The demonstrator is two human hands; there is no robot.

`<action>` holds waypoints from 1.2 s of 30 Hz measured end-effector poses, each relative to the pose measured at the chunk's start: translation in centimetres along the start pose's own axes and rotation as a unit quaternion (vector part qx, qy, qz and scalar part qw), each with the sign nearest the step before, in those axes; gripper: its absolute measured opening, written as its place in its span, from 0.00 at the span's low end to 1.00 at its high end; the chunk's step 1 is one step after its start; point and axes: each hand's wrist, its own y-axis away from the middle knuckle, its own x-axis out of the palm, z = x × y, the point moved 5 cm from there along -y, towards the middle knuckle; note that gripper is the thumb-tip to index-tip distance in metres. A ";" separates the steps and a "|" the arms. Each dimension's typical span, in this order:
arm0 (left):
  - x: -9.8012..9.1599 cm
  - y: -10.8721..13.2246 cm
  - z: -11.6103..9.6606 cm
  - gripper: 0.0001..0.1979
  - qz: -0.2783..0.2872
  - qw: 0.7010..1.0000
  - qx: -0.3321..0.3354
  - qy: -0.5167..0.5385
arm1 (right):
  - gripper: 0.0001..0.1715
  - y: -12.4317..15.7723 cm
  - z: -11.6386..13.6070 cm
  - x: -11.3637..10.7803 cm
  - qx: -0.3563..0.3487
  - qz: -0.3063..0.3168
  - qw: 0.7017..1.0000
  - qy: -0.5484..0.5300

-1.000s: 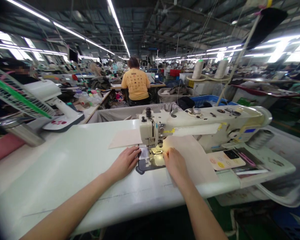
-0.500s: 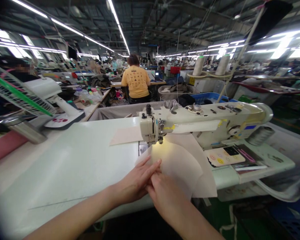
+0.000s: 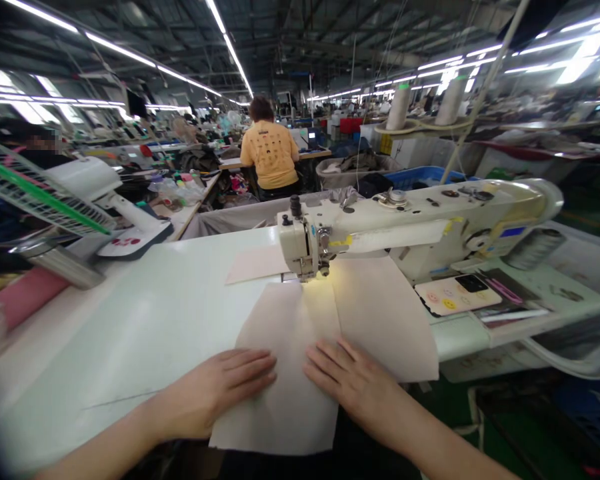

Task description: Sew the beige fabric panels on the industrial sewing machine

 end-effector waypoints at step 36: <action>0.3 -1.2 7.5 0.10 -0.051 0.824 -0.562 0.047 | 0.10 -6.7 -6.5 1.4 0.382 -0.226 0.873 -0.204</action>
